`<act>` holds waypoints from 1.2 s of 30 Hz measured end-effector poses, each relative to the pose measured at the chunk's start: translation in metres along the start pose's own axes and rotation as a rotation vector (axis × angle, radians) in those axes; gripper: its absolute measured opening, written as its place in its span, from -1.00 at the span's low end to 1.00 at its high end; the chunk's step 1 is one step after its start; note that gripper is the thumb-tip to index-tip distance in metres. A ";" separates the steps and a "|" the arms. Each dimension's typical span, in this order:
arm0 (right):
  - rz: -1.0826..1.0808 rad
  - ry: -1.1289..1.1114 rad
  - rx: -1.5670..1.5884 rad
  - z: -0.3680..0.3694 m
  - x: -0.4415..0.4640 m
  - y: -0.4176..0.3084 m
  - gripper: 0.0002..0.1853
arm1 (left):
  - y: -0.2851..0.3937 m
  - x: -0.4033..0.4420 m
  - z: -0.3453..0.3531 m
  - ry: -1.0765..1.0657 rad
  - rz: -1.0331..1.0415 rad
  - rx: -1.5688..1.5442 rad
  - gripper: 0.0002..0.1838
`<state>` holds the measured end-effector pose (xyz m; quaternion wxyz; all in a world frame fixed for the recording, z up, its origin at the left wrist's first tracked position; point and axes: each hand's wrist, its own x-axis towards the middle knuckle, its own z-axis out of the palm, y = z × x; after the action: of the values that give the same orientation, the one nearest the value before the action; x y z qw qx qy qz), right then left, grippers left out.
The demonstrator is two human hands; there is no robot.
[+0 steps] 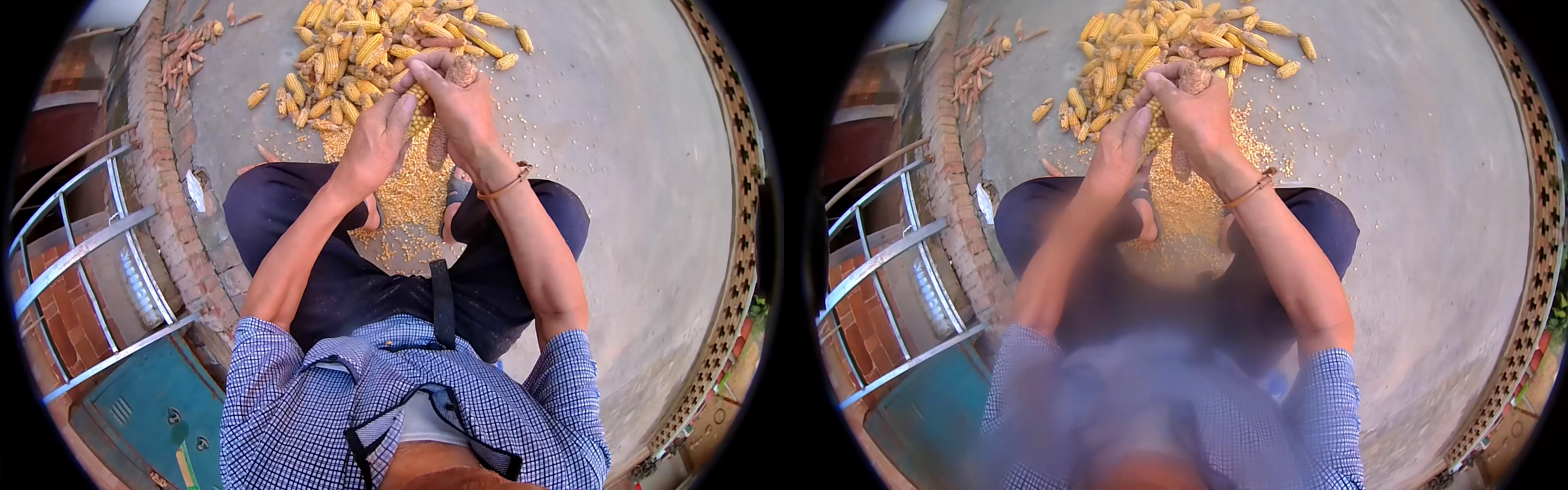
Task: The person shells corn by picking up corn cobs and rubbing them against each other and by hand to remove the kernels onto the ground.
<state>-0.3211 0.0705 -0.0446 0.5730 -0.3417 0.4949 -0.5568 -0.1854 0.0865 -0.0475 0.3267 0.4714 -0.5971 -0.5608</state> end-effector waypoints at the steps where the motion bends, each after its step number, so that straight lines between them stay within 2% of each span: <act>1: -0.031 0.046 -0.018 0.005 -0.001 0.004 -0.83 | -0.007 0.001 0.000 0.032 0.101 0.111 -0.48; 4: -0.081 0.150 -0.081 0.014 -0.004 0.016 -0.82 | -0.024 0.006 0.002 0.175 0.383 0.496 -0.52; 7: 0.053 0.030 -0.140 0.007 -0.008 -0.008 -0.77 | -0.031 0.011 0.001 0.156 0.379 0.429 -0.52; 8: -0.020 -0.021 -0.175 -0.004 0.004 0.001 -0.69 | -0.023 0.009 0.000 0.103 0.166 0.201 -0.52; 10: 0.044 -0.163 0.189 -0.017 0.008 -0.006 -0.62 | 0.004 0.005 0.001 -0.009 -0.254 -0.264 -0.52; 11: 0.076 -0.232 0.372 -0.023 0.011 -0.010 -0.59 | 0.009 0.003 -0.001 -0.069 -0.293 -0.401 -0.51; 13: 0.111 -0.240 0.361 -0.030 0.016 -0.014 -0.53 | 0.016 0.001 -0.007 -0.189 -0.369 -0.669 -0.50; 17: 0.128 -0.169 0.332 -0.030 0.015 -0.010 -0.54 | 0.016 0.002 -0.003 -0.083 -0.343 -0.624 -0.55; 20: 0.122 -0.122 0.330 -0.028 0.015 -0.004 -0.55 | -0.002 0.005 -0.006 0.035 -0.155 -0.184 -0.53; 23: 0.123 -0.104 0.351 -0.020 0.011 -0.005 -0.59 | -0.014 0.008 0.001 0.253 0.361 0.448 -0.58; 29: 0.146 -0.027 0.444 -0.011 0.004 -0.006 -0.70 | -0.007 -0.001 0.009 0.203 0.418 0.696 -0.56; 32: 0.089 0.110 0.436 -0.005 0.002 0.000 -0.79 | -0.017 0.002 0.013 0.238 0.576 0.652 -0.57; 36: 0.047 0.145 0.386 -0.003 0.006 0.002 -0.79 | -0.017 0.003 0.020 0.275 0.629 0.502 -0.63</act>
<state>-0.3243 0.0657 -0.0487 0.6035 -0.1730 0.4269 -0.6508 -0.2011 0.0918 -0.0674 0.4335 0.4015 -0.7808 -0.2030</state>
